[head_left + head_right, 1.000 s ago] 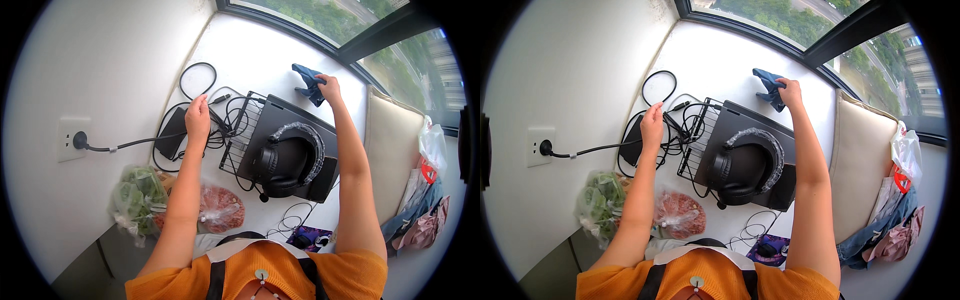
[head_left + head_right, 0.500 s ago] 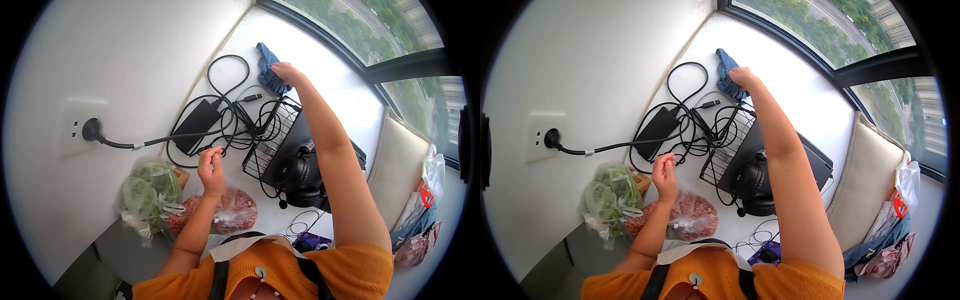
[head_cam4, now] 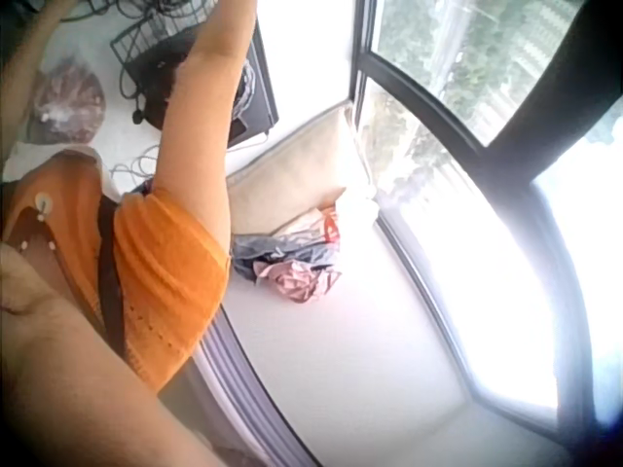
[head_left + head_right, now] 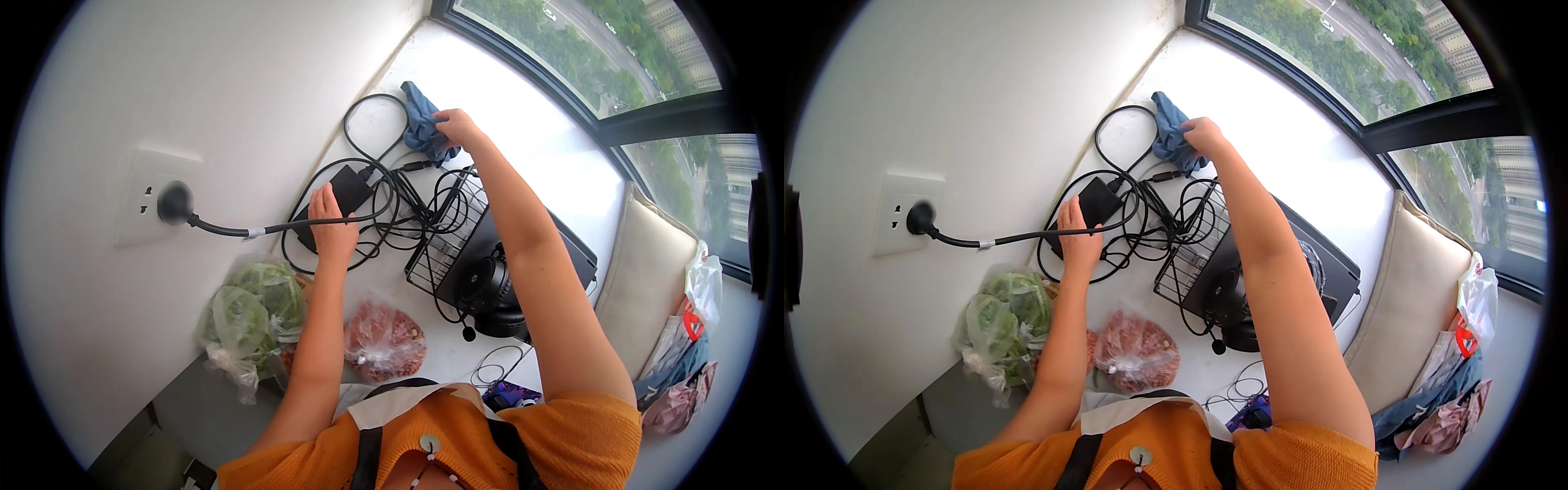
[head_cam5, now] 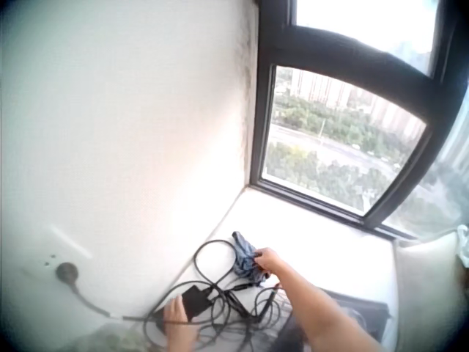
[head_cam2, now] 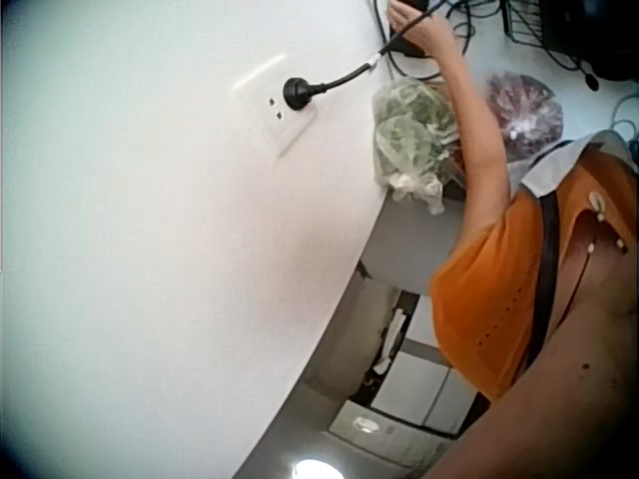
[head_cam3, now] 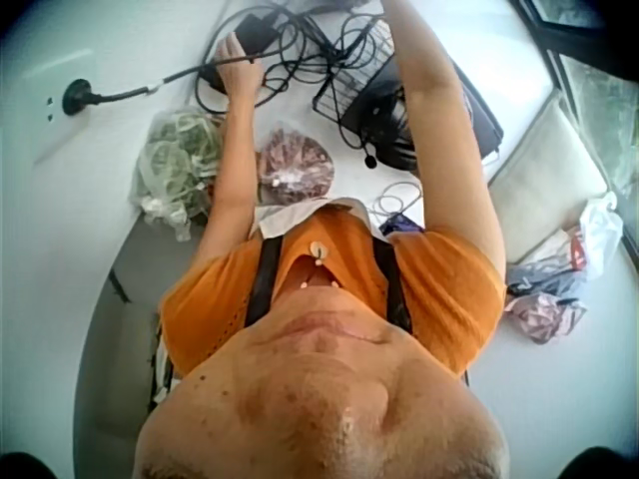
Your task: The person wipes a white desk surface near a window using a blue cloth, moves headphones, a phone, a power brick, and two bags of peanuts to reach different parts of the surface, and then rinses the cloth under a bathroom faucet.
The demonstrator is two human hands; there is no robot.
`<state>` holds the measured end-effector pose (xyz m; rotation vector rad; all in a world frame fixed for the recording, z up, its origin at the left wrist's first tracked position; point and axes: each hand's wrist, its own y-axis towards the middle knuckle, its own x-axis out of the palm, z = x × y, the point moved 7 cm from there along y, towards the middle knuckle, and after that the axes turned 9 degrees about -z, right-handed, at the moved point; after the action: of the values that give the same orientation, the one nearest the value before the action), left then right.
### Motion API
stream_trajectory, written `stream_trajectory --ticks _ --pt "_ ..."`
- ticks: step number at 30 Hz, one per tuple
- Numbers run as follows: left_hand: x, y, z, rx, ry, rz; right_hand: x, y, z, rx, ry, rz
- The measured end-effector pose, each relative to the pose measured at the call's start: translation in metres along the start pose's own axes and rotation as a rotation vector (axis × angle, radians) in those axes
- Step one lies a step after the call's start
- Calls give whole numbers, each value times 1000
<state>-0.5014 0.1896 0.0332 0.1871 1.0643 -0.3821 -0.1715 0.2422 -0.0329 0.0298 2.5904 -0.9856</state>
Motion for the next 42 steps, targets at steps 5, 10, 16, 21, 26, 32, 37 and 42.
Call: stream_trajectory --ticks 5,10,16,21,26,32,37,42 --pt "33 16 -24 -62 -26 -121 -53 -2 34 -16 55 402" --pt "28 20 -37 -65 -115 -73 -65 -13 48 -2 -42 437" --pt "31 30 -39 -208 130 -336 -55 -3 50 47 -108 308" --pt "35 37 -31 -222 237 -411 -58 11 59 -4 -456 265" --pt "35 38 -32 -180 157 -340 -60 8 58 -69 -498 264" --pt "26 29 -31 -199 32 -255 -53 -10 38 -79 -585 350" --pt "16 8 -29 -148 -120 -147 -35 -16 1 -202 -749 323" --pt "6 -6 -21 -118 -242 -66 -6 -7 -29 -368 -768 310"
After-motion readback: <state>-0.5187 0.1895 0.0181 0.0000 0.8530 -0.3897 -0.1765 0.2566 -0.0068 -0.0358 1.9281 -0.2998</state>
